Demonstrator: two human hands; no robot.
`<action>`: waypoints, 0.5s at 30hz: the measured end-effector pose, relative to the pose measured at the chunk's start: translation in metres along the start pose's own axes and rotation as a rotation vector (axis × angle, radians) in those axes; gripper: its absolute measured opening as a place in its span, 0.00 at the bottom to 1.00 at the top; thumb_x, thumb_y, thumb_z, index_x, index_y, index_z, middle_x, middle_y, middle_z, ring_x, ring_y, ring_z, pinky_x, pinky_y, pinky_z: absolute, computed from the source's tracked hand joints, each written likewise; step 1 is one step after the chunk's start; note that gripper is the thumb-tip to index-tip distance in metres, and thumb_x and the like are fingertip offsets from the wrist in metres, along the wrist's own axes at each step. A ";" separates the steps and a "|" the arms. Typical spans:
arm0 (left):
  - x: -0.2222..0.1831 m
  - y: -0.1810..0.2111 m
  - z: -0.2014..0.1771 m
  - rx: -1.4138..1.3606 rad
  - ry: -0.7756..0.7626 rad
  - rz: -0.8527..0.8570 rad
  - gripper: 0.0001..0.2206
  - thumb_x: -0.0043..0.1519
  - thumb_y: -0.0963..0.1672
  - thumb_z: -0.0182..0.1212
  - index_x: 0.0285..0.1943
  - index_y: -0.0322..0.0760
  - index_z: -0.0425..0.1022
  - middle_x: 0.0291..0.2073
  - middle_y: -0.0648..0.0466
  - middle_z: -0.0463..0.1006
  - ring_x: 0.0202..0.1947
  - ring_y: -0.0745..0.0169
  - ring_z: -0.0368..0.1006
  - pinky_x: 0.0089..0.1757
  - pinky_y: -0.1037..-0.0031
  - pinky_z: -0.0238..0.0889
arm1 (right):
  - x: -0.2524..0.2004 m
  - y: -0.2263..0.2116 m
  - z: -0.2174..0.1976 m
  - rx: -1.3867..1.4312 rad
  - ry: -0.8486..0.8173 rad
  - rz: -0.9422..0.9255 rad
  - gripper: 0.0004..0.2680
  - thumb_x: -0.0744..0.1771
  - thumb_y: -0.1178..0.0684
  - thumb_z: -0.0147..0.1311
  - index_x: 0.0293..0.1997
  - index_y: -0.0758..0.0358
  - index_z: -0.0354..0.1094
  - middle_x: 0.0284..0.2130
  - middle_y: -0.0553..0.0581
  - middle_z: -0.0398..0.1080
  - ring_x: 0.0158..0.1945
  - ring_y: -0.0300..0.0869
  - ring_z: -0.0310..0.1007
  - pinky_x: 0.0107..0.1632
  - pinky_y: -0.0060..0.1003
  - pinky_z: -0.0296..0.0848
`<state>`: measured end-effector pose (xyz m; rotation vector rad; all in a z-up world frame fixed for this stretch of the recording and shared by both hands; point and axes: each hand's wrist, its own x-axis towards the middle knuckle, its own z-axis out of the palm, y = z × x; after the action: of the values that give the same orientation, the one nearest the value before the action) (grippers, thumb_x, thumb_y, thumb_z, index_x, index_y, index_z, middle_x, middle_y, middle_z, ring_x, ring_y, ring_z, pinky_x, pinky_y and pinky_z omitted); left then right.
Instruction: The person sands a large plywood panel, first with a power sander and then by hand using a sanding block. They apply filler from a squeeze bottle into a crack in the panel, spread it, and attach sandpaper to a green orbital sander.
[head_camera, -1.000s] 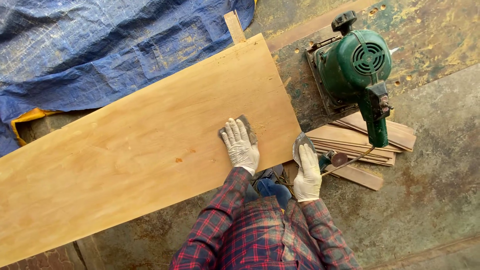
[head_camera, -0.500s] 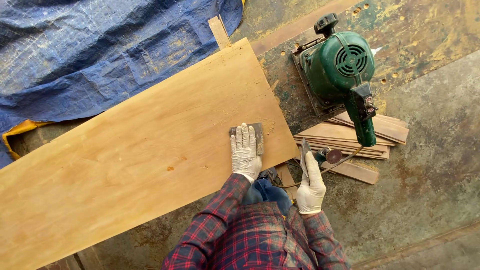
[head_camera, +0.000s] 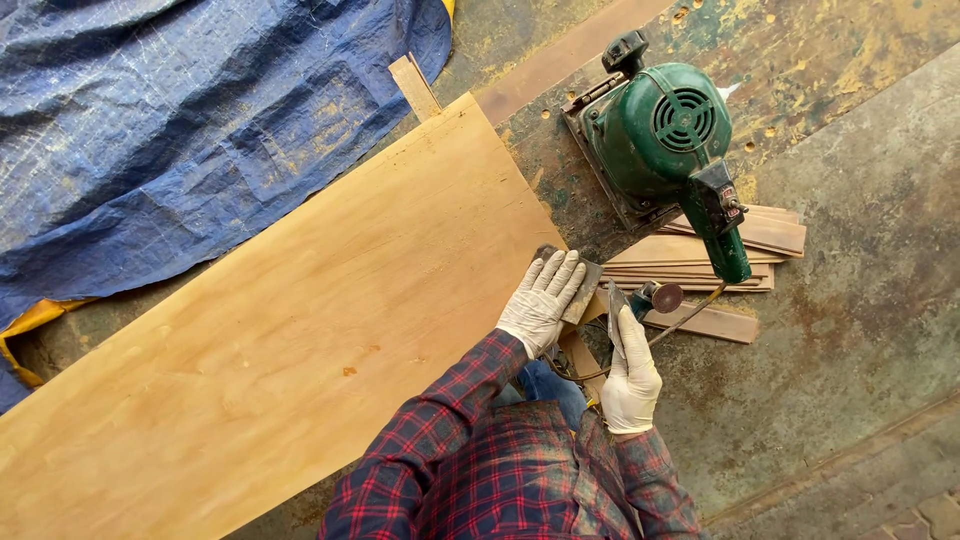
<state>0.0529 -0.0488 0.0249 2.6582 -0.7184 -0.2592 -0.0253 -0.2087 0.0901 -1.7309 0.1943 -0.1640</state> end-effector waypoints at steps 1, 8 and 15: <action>-0.004 -0.001 -0.005 -0.003 0.002 0.005 0.31 0.65 0.44 0.49 0.81 0.38 0.50 0.80 0.47 0.49 0.79 0.49 0.43 0.73 0.56 0.35 | -0.002 -0.001 -0.002 -0.004 0.004 -0.002 0.19 0.70 0.71 0.44 0.70 0.65 0.61 0.68 0.58 0.63 0.71 0.43 0.62 0.73 0.37 0.62; 0.011 -0.023 -0.017 -0.098 -0.092 0.053 0.29 0.67 0.48 0.46 0.78 0.36 0.48 0.77 0.44 0.47 0.77 0.46 0.42 0.71 0.53 0.32 | 0.005 -0.015 -0.003 0.160 0.035 0.019 0.18 0.72 0.67 0.43 0.72 0.62 0.58 0.71 0.57 0.59 0.74 0.45 0.59 0.76 0.40 0.58; -0.014 -0.031 -0.040 0.172 -0.076 -0.086 0.32 0.64 0.42 0.44 0.81 0.34 0.45 0.79 0.42 0.42 0.79 0.46 0.37 0.71 0.52 0.30 | -0.003 -0.022 -0.004 0.225 0.072 0.053 0.18 0.72 0.66 0.42 0.72 0.62 0.59 0.72 0.56 0.59 0.75 0.44 0.58 0.78 0.41 0.56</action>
<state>0.0655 -0.0044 0.0501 2.8605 -0.6785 -0.3367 -0.0279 -0.2080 0.1126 -1.4955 0.2640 -0.2020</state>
